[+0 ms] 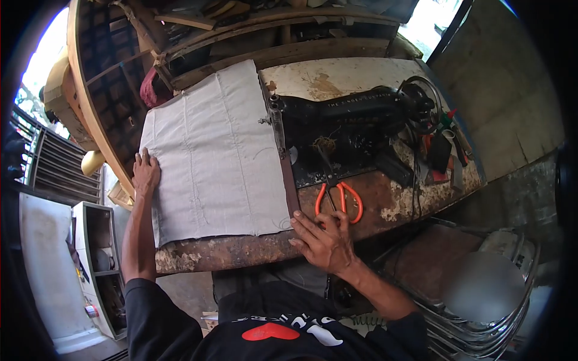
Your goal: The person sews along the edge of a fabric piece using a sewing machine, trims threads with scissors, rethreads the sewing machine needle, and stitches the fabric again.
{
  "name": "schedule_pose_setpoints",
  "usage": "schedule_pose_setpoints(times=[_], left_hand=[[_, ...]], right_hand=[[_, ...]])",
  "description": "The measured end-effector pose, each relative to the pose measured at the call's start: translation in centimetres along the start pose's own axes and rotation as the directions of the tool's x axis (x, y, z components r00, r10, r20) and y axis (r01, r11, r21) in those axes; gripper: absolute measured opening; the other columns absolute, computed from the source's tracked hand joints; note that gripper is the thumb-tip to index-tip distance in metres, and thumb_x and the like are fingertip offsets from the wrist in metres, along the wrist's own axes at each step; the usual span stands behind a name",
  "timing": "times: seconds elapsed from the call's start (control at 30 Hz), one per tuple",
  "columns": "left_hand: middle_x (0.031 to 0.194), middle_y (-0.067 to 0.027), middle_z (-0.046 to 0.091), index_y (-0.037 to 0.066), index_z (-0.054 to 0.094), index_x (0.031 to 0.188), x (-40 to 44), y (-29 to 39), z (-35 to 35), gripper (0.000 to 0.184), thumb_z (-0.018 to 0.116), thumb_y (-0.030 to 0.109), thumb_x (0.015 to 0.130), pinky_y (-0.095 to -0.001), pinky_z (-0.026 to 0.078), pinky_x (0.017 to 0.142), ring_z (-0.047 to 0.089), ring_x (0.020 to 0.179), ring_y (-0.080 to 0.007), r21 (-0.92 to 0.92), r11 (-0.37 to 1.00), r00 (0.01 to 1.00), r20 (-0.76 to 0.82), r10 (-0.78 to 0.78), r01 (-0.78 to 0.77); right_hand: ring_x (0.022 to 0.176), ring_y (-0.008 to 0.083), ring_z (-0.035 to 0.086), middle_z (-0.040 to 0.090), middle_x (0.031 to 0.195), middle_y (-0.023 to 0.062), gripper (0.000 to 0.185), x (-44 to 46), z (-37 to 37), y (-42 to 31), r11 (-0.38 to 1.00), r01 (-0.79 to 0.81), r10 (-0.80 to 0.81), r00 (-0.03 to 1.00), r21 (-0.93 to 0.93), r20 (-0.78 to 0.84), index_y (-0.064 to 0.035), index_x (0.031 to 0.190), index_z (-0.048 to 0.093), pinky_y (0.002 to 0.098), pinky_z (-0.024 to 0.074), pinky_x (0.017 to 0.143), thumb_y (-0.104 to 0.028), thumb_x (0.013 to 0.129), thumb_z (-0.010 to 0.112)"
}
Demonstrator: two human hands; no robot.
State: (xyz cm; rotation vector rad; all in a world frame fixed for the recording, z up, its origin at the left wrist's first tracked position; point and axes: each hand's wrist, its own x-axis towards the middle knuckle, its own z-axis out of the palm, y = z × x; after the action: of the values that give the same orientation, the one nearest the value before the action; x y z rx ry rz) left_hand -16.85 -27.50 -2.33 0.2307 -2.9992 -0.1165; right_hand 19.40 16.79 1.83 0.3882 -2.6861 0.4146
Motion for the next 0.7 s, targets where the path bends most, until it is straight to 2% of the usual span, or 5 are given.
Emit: schedule_pose_setpoints(times=[0.27,0.53,0.6,0.63,0.7], left_hand=[[0.167,-0.0258,0.032,0.017,0.035,0.164,1.4,1.4,-0.6,0.065,0.036,0.045,0.105,-0.0540,0.035,0.122,0.039,0.149,-0.0454,-0.033,0.999,0.999,0.047,-0.007,0.009],[0.167,-0.0171,0.038,0.012,0.044,0.158,2.9,2.8,1.1,0.063,0.047,0.044,0.104,-0.0698,0.031,0.117,0.040,0.150,-0.0364,0.183,0.981,0.984,-0.175,-0.036,0.069],[0.162,-0.0174,0.045,0.007,0.047,0.155,-0.2,7.5,-0.4,0.061,0.053,0.038,0.103,-0.0634,0.031,0.120,0.042,0.148,-0.0383,-0.024,0.998,0.985,-0.158,-0.067,0.064],[0.155,-0.0185,0.053,0.004,0.051,0.151,-1.3,7.6,2.8,0.056,0.060,0.028,0.101,-0.0544,0.034,0.121,0.047,0.144,-0.0408,-0.301,0.904,0.928,-0.308,0.209,-0.304],[0.151,-0.0218,0.056,0.007,0.055,0.148,-12.8,15.7,-3.1,0.055,0.069,0.017,0.096,-0.0477,0.035,0.122,0.049,0.144,-0.0395,-0.621,0.525,0.783,-0.251,0.569,-0.581]], right_hand=[[0.103,0.0202,0.056,0.071,0.139,-0.0030,0.046,2.0,-0.5,0.6,0.997,-0.064,0.061,0.995,0.036,0.075,-0.0135,0.130,0.075,0.0465,0.0304,0.107,-0.042,0.093,0.073],[0.102,0.0218,0.057,0.070,0.138,0.0016,0.046,2.1,0.9,1.1,0.986,-0.125,0.130,0.991,0.106,-0.033,-0.0091,0.126,0.075,0.0533,0.0342,0.108,-0.033,0.086,0.079],[0.106,0.0234,0.058,0.069,0.139,0.0030,0.047,2.0,1.4,1.3,0.989,-0.076,0.083,0.995,0.123,-0.055,-0.0080,0.126,0.074,0.0553,0.0346,0.110,-0.031,0.086,0.079],[0.111,0.0248,0.058,0.068,0.141,0.0041,0.048,1.9,1.3,1.4,0.991,-0.073,0.076,0.997,0.113,-0.022,-0.0072,0.127,0.074,0.0560,0.0346,0.111,-0.031,0.086,0.079],[0.111,0.0250,0.058,0.067,0.141,0.0044,0.048,2.1,1.6,1.4,0.989,-0.091,0.096,0.995,0.118,-0.040,-0.0074,0.127,0.074,0.0554,0.0345,0.112,-0.032,0.086,0.078]])
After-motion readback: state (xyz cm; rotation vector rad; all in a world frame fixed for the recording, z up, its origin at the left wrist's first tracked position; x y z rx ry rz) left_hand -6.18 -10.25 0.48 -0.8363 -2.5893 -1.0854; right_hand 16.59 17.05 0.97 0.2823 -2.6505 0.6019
